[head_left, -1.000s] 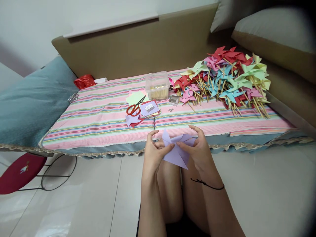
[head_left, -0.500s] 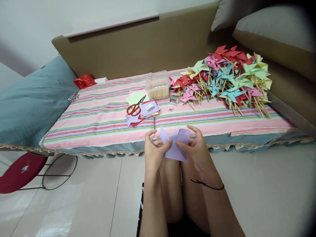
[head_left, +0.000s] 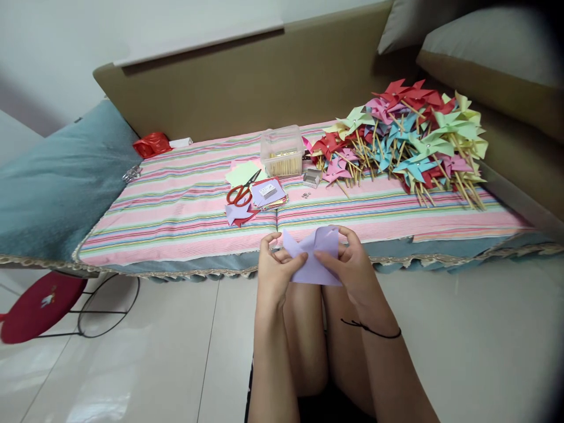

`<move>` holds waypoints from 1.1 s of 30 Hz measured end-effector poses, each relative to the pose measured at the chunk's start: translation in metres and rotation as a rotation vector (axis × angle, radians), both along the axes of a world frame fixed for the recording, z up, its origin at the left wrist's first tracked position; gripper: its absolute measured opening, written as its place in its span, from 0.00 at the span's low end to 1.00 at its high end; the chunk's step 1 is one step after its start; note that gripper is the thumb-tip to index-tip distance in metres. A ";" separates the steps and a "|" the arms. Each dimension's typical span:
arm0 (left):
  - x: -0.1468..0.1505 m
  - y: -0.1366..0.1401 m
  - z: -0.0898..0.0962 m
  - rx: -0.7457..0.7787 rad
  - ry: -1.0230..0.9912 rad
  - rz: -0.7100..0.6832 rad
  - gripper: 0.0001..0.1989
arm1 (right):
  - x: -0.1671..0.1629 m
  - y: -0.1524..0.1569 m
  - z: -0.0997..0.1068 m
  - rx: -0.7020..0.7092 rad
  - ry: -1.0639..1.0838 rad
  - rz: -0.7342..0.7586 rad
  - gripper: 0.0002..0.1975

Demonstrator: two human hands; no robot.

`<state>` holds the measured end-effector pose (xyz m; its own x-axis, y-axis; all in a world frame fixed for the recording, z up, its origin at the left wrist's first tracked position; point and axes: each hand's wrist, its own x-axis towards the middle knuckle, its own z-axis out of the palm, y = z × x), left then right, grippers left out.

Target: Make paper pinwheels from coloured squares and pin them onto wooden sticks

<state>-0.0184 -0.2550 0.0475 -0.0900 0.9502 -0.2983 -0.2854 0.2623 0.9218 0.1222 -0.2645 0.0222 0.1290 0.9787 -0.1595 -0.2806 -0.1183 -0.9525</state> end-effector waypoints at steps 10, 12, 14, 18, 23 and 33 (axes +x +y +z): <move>0.009 0.007 -0.007 0.000 -0.273 0.360 0.33 | -0.008 0.006 -0.005 0.040 0.307 0.238 0.11; 0.013 0.006 -0.006 0.010 -0.276 0.395 0.34 | -0.013 0.005 -0.002 0.079 0.351 0.282 0.10; 0.017 0.006 -0.006 0.011 -0.277 0.419 0.35 | -0.018 0.003 0.001 0.081 0.375 0.279 0.10; 0.022 0.005 -0.007 0.007 -0.255 0.439 0.36 | -0.023 0.002 0.004 0.067 0.337 0.224 0.15; 0.028 0.003 -0.008 0.029 -0.243 0.463 0.35 | -0.025 0.003 0.000 0.093 0.350 0.215 0.13; 0.037 0.002 -0.005 0.066 -0.223 0.458 0.30 | -0.039 0.006 -0.006 0.085 0.413 -0.114 0.11</move>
<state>0.0188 -0.2533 0.0429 -0.4427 0.8455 -0.2986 -0.5490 0.0077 0.8358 0.0832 -0.2581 0.0159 0.1789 0.9739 -0.1396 -0.6467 0.0095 -0.7627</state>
